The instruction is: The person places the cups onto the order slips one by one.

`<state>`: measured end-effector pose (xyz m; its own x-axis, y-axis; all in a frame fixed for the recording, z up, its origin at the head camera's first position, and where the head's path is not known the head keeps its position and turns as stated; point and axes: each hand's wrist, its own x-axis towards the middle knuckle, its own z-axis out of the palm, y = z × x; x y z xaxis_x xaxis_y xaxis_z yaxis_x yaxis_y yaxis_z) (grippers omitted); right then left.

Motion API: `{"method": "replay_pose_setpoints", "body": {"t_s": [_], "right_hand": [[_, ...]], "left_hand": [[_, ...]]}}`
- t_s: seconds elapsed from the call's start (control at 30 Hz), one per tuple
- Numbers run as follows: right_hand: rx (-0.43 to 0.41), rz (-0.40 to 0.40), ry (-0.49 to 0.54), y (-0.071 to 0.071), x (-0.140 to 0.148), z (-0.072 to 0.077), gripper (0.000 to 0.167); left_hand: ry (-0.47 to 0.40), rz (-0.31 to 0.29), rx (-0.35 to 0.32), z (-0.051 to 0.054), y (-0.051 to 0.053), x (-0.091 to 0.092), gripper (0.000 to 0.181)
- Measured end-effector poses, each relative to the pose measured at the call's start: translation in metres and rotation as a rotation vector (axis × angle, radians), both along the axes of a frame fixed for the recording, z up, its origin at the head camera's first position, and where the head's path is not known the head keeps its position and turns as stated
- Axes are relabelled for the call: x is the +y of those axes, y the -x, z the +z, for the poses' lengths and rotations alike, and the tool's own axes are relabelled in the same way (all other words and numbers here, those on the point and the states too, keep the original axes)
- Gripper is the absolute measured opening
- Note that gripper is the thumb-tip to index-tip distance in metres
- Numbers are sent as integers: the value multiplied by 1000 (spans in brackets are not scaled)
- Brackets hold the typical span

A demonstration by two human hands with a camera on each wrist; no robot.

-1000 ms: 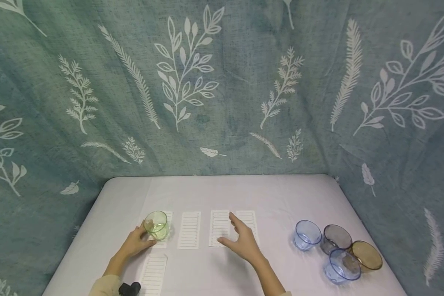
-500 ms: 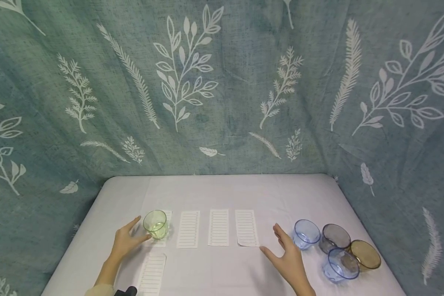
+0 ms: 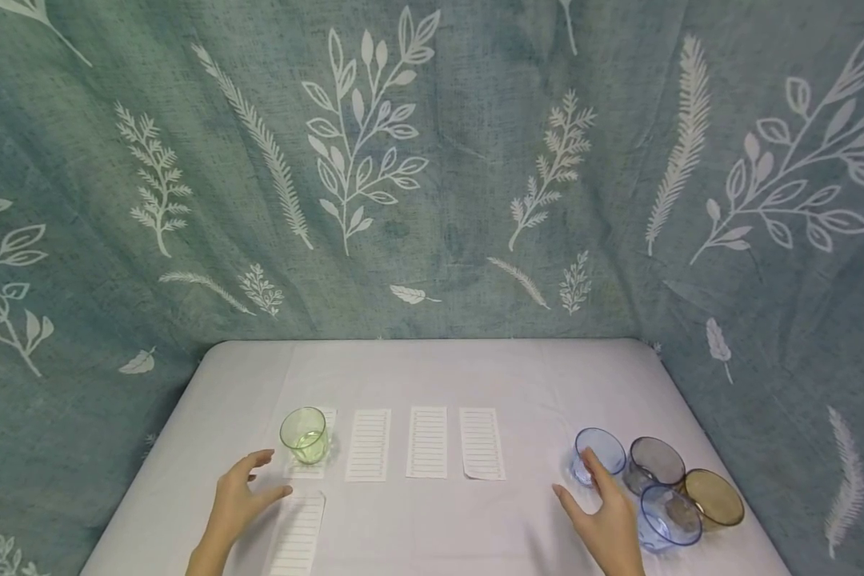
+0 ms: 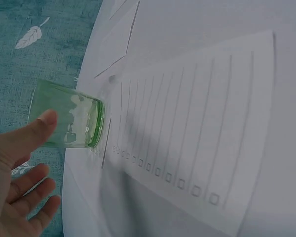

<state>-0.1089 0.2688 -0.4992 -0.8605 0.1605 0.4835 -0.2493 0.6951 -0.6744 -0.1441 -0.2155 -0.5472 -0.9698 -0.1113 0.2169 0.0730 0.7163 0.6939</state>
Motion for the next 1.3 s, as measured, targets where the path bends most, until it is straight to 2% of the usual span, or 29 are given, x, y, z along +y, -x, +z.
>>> {"method": "replay_pose_setpoints", "body": {"t_s": [0.1, 0.17, 0.27, 0.37, 0.47, 0.6, 0.67, 0.73, 0.8, 0.87, 1.1, 1.3], "right_hand": [[33, -32, -17, -1, 5, -1, 64], [61, -65, -34, -3, 9, -3, 62], [116, -112, -68, -3, 16, -6, 62], [151, -173, -113, -4, 20, -9, 63], [168, -198, -143, -4, 23, -13, 63], [221, -181, -153, -3, 29, -19, 58], [265, -175, -159, -1, 32, -23, 66], [305, -174, -169, 0, 34, -26, 81], [327, -178, -181, 1, 36, -28, 93], [320, -184, -186, 0, 37, -31, 92], [237, -189, -151, -8, 37, -37, 65], [248, -178, -137, -9, 37, -38, 63]], "left_hand": [[11, -6, -22, -2, -10, 3, 62], [20, -20, -6, -3, -16, 7, 60], [34, -62, 75, -6, -22, 20, 57], [26, -123, 157, -10, -24, 39, 56], [12, -169, 181, -13, -20, 59, 60], [15, -191, 136, -20, -10, 80, 72], [30, -195, 106, -25, -5, 88, 77], [51, -197, 79, -31, 0, 93, 77], [84, -206, 60, -36, 4, 96, 74], [124, -213, 43, -41, 8, 96, 70], [219, -224, 6, -50, 18, 92, 65], [238, -243, -13, -54, 21, 90, 64]]}}
